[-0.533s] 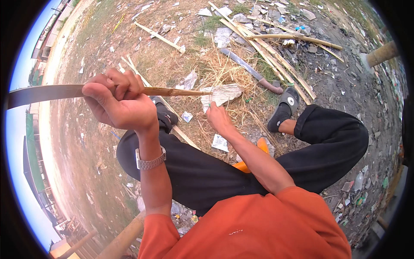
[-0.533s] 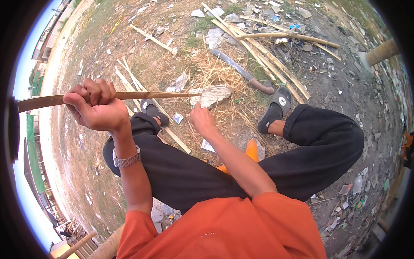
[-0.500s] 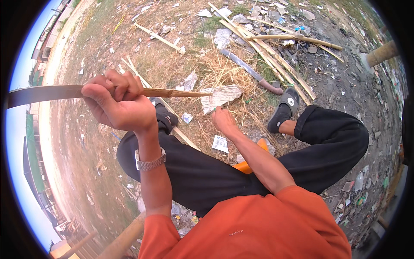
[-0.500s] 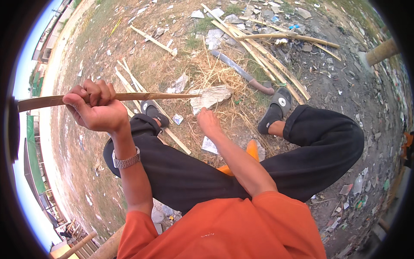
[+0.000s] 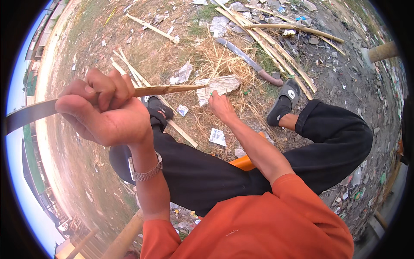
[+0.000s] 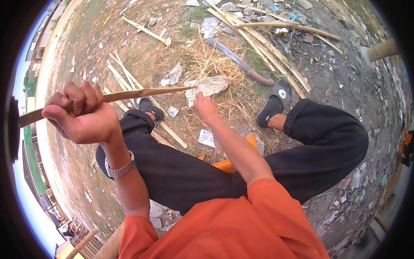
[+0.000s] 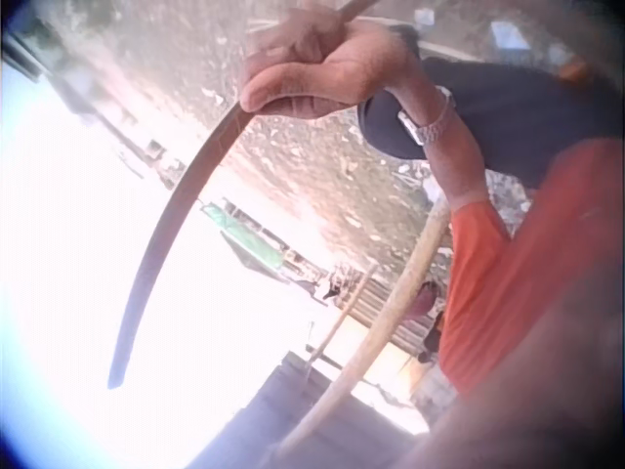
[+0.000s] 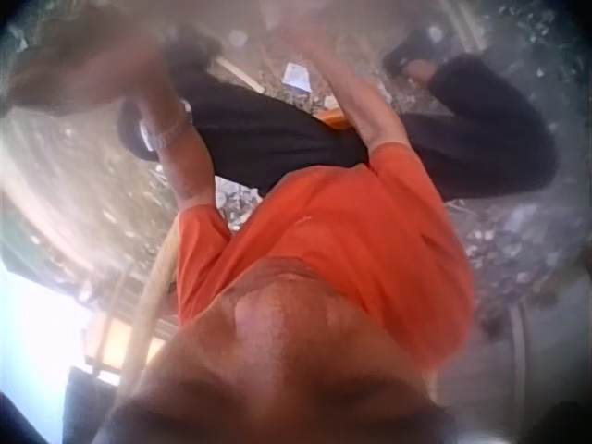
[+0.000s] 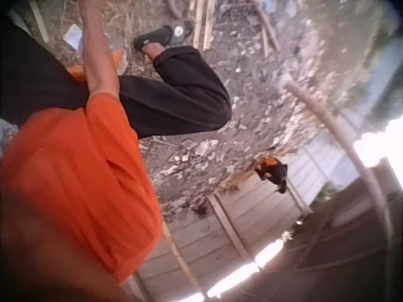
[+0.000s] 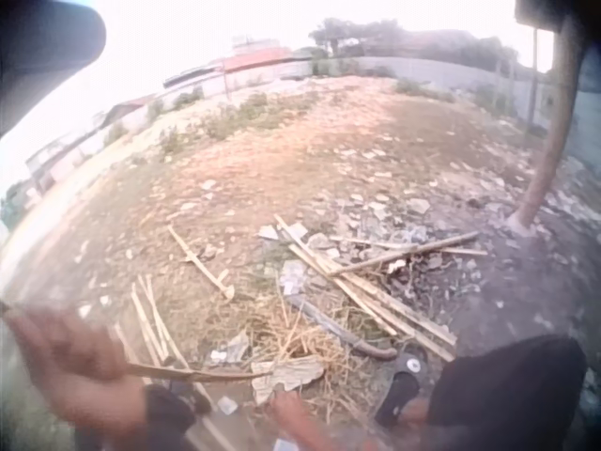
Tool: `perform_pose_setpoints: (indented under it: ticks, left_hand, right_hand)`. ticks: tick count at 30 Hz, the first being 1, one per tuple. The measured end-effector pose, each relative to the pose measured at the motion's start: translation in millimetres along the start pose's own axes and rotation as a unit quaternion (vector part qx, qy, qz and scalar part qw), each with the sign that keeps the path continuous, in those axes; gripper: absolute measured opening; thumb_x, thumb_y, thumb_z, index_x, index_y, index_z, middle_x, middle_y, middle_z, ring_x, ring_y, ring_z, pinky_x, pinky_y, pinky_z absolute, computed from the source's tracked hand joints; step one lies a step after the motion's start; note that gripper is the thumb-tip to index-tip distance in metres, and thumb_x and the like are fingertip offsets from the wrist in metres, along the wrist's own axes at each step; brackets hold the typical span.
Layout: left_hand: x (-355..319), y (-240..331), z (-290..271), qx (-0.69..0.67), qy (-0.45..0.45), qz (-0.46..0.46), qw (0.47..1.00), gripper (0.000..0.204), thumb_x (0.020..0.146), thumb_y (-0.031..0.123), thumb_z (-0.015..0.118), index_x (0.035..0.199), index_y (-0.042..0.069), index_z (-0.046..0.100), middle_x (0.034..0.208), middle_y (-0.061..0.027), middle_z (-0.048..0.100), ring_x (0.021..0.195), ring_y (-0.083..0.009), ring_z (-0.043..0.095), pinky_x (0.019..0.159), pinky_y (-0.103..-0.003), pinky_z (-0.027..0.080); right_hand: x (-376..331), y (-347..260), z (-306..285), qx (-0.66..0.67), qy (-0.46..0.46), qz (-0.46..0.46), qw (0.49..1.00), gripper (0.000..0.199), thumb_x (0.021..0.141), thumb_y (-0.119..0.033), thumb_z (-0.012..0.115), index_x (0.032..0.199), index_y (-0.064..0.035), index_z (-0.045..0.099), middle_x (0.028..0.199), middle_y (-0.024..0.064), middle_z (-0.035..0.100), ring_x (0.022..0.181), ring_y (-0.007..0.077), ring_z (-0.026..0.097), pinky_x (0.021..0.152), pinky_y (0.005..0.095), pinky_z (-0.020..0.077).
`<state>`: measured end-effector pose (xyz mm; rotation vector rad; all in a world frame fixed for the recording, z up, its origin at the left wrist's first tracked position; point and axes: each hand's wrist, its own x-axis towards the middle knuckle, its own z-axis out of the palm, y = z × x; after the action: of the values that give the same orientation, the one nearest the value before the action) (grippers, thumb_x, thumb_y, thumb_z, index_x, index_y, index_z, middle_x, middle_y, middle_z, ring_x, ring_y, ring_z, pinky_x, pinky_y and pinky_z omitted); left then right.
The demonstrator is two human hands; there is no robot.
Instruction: The person sits on a small stool and uses a green utility knife to sharpen the end of a long bamboo stick. They hold the stick with their left hand and carefully shave the wood with the knife in their right hand, rotating the stick to work on different sides.
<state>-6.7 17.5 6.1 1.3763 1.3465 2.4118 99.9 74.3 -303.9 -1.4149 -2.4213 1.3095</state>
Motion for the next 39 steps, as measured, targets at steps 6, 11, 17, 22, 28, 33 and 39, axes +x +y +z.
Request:
perform_pose_setpoints:
  ticks: [6, 11, 17, 22, 28, 33, 39]
  left_hand:
    - [8, -3, -7, 0.056, 0.032, 0.015, 0.998, 0.037, 0.097, 0.046, 0.041, 0.079, 0.013, 0.041, 0.058, 0.0034, 0.023, 0.046, -0.0064, 0.015, 0.043, -0.023, 0.013]
    - [10, -5, -8, 0.059, 0.003, 0.016, 0.998, 0.036, 0.097, 0.045, 0.041, 0.080, 0.014, 0.040, 0.058, 0.0036, 0.023, 0.046, -0.0066, 0.015, 0.044, -0.023, 0.014]
    - [7, -3, -3, 0.021, -0.023, 0.009, 0.999, 0.037, 0.098, 0.044, 0.040, 0.079, 0.013, 0.040, 0.057, 0.0031, 0.023, 0.046, -0.0066, 0.015, 0.043, -0.023, 0.013]
    - [5, -2, 1, 0.020, -0.009, 0.010, 1.000, 0.037, 0.098, 0.044, 0.040, 0.079, 0.012, 0.041, 0.056, 0.0031, 0.023, 0.045, -0.0067, 0.015, 0.043, -0.024, 0.012]
    - [7, -3, -5, 0.033, 0.020, 0.011, 0.999, 0.038, 0.098, 0.045, 0.040, 0.080, 0.012, 0.042, 0.057, 0.0031, 0.024, 0.045, -0.0064, 0.016, 0.042, -0.023, 0.013]
    - [3, 1, -3, 0.004, 0.028, 0.011, 1.000, 0.039, 0.098, 0.044, 0.040, 0.076, 0.012, 0.039, 0.056, 0.0031, 0.024, 0.045, -0.0058, 0.017, 0.042, -0.022, 0.013]
    - [7, -5, -15, 0.000, 0.047, 0.011, 0.999, 0.039, 0.098, 0.043, 0.041, 0.073, 0.013, 0.034, 0.056, 0.0038, 0.023, 0.044, -0.0049, 0.016, 0.039, -0.021, 0.011]
  right_hand:
    - [-18, -9, -7, 0.182, 0.140, 0.001, 0.973, 0.024, 0.095, -0.026, 0.041, 0.094, -0.0022, 0.046, 0.062, 0.0238, 0.058, 0.060, 0.0414, 0.060, 0.057, 0.0523, 0.0449]
    - [-34, -34, -16, 0.206, 0.085, -0.146, 0.964, 0.025, 0.095, -0.026, 0.040, 0.093, -0.0020, 0.045, 0.061, 0.0248, 0.057, 0.059, 0.0430, 0.059, 0.056, 0.0527, 0.0436]
    - [-3, -22, -4, 0.062, -0.012, -0.014, 0.998, 0.028, 0.093, -0.025, 0.041, 0.100, 0.0016, 0.047, 0.075, 0.0293, 0.062, 0.073, 0.0463, 0.061, 0.070, 0.0543, 0.0480]
    - [13, -12, 10, 0.024, 0.017, 0.004, 1.000, 0.029, 0.093, -0.025, 0.041, 0.102, 0.0015, 0.048, 0.084, 0.0304, 0.063, 0.081, 0.0457, 0.062, 0.074, 0.0537, 0.0493]
    - [23, -8, 17, -0.004, -0.008, 0.016, 1.000, 0.026, 0.092, -0.022, 0.041, 0.101, 0.0018, 0.047, 0.086, 0.0308, 0.062, 0.087, 0.0466, 0.061, 0.077, 0.0545, 0.0480]
    - [39, 24, 36, -0.065, -0.011, 0.017, 0.998, 0.027, 0.094, -0.023, 0.040, 0.104, -0.0010, 0.051, 0.093, 0.0257, 0.065, 0.092, 0.0411, 0.063, 0.078, 0.0478, 0.0516]
    - [64, 56, 24, 0.273, -0.106, 0.121, 0.948, 0.027, 0.094, -0.032, 0.044, 0.094, -0.0057, 0.046, 0.068, 0.0090, 0.049, 0.052, 0.0204, 0.044, 0.046, 0.0343, 0.0347]
